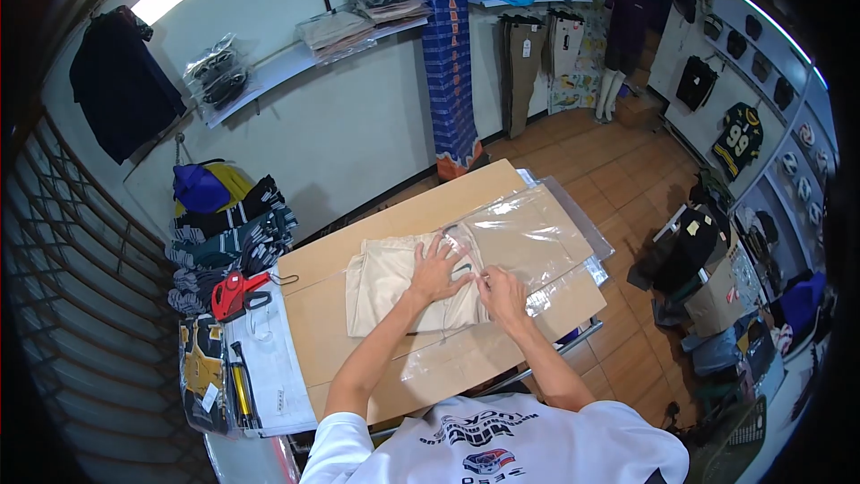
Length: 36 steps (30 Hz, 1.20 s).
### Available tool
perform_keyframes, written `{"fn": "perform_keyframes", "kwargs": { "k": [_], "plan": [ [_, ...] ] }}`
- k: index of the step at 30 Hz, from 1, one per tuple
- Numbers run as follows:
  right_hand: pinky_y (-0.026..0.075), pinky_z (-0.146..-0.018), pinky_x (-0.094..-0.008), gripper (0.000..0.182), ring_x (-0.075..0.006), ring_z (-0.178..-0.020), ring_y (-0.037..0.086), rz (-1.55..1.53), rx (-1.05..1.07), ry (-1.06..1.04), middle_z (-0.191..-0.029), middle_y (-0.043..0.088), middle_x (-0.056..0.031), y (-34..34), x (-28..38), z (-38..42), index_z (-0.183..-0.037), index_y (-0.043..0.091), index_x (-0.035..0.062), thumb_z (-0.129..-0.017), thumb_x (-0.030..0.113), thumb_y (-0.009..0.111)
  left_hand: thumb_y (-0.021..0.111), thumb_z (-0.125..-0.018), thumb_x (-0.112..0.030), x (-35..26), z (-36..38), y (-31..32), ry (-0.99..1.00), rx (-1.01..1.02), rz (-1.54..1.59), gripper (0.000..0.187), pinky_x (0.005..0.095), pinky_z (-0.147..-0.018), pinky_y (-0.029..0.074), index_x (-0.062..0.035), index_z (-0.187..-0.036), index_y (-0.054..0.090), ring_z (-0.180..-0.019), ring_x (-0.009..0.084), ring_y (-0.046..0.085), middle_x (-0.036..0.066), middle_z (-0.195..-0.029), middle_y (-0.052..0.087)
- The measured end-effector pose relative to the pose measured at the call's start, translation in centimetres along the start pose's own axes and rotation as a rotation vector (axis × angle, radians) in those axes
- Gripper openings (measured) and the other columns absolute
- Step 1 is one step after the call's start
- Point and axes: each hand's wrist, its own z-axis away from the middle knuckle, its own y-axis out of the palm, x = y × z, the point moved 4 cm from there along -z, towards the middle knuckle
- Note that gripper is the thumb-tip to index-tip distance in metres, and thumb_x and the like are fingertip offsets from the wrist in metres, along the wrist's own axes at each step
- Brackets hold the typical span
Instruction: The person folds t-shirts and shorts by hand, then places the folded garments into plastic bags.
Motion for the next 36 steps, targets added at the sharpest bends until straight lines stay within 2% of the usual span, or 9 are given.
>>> {"fn": "perform_keyframes", "kwargs": {
  "k": [5,7,14,17,20,22,23,27,36],
  "plan": [
    [0.053,-0.066,-0.0471,0.02,-0.0363,-0.079,0.069,0.057,0.014,0.043,-0.086,0.07,-0.0147,-0.2,-0.8,3.0,-0.1,0.07,0.0045,-0.082,0.014,0.071,0.06,-0.089,-0.06,-0.8,-1.1,0.7,-0.082,-0.161,-0.005,0.065,0.073,-0.111,0.018,-0.0237,-0.144,0.056,-0.149,0.0394,0.025,0.012,-0.154,0.044],
    [0.053,-0.065,-0.0466,0.016,-0.0352,-0.076,0.069,0.014,-0.004,0.06,-0.082,0.069,-0.0134,-0.5,-0.7,4.1,-0.095,0.068,0.0039,-0.081,0.012,0.071,0.06,-0.09,-0.058,-1.1,-1.4,0.9,-0.156,-0.199,-0.015,0.065,0.0732,-0.111,0.018,-0.0231,-0.144,0.056,-0.15,0.0392,0.024,0.012,-0.156,0.042],
    [0.053,-0.065,-0.0442,0.012,-0.0341,-0.073,0.068,-0.034,0.012,0.118,-0.079,0.069,-0.0131,-0.9,-0.7,5.6,-0.087,0.066,0.0037,-0.081,0.013,0.071,0.064,-0.09,-0.052,-0.5,0.3,-0.4,-0.103,-0.119,0.086,0.06,0.0718,-0.112,0.019,-0.0208,-0.141,0.059,-0.15,0.0396,0.025,0.015,-0.158,0.04],
    [0.053,-0.064,-0.0434,0.014,-0.0341,-0.07,0.068,-0.056,0.011,0.167,-0.076,0.069,-0.0135,-1.2,-0.7,6.0,-0.082,0.066,0.0032,-0.082,0.016,0.072,0.067,-0.089,-0.052,1.2,3.3,-1.4,-0.034,-0.075,0.322,0.06,0.0701,-0.113,0.019,-0.0192,-0.139,0.061,-0.149,0.0405,0.027,0.016,-0.157,0.04],
    [0.053,-0.062,-0.0434,0.018,-0.0341,-0.067,0.068,-0.07,0.015,0.19,-0.073,0.069,-0.0136,-1.0,-1.2,6.3,-0.08,0.066,0.0026,-0.082,0.019,0.074,0.068,-0.087,-0.057,2.2,6.7,-3.8,-0.069,-0.022,0.263,0.065,0.0663,-0.115,0.02,-0.0181,-0.139,0.061,-0.149,0.042,0.026,0.018,-0.158,0.038],
    [0.052,-0.06,-0.043,0.02,-0.0335,-0.064,0.067,-0.086,-0.024,0.148,-0.07,0.068,-0.0134,-0.8,-1.3,6.3,-0.077,0.065,0.002,-0.081,0.019,0.075,0.07,-0.083,-0.061,2.6,8.8,-5.9,-0.139,-0.027,0.008,0.073,0.0673,-0.116,0.018,-0.019,-0.142,0.058,-0.15,0.0417,0.025,0.017,-0.16,0.035],
    [0.052,-0.06,-0.043,0.02,-0.0335,-0.064,0.067,-0.096,-0.013,0.14,-0.07,0.068,-0.0134,-0.6,-1.3,6.4,-0.077,0.065,0.002,-0.081,0.019,0.075,0.071,-0.078,-0.067,3.3,9.6,-5.9,-0.165,-0.03,0.0,0.084,0.0689,-0.116,0.016,-0.0209,-0.146,0.054,-0.15,0.0432,0.023,0.017,-0.162,0.032],
    [0.052,-0.06,-0.0433,0.021,-0.0332,-0.065,0.067,-0.121,0.015,0.149,-0.072,0.068,-0.0135,-0.3,-1.1,6.5,-0.075,0.065,0.0022,-0.081,0.019,0.075,0.071,-0.074,-0.072,4.0,11.5,-3.8,-0.19,-0.017,-0.041,0.095,0.0714,-0.115,0.014,-0.0232,-0.151,0.047,-0.149,0.0475,0.021,0.019,-0.162,0.03],
    [0.052,-0.06,-0.0421,0.022,-0.0316,-0.064,0.068,-0.207,0.055,0.167,-0.071,0.068,-0.0127,-2.2,-1.2,5.9,-0.079,0.068,0.0031,-0.082,0.023,0.076,0.068,-0.075,-0.073,-1.1,7.4,-0.5,-0.224,-0.093,-0.053,0.094,0.0741,-0.111,0.015,-0.0224,-0.151,0.047,-0.148,0.0478,0.023,0.02,-0.162,0.03]
  ]
}}
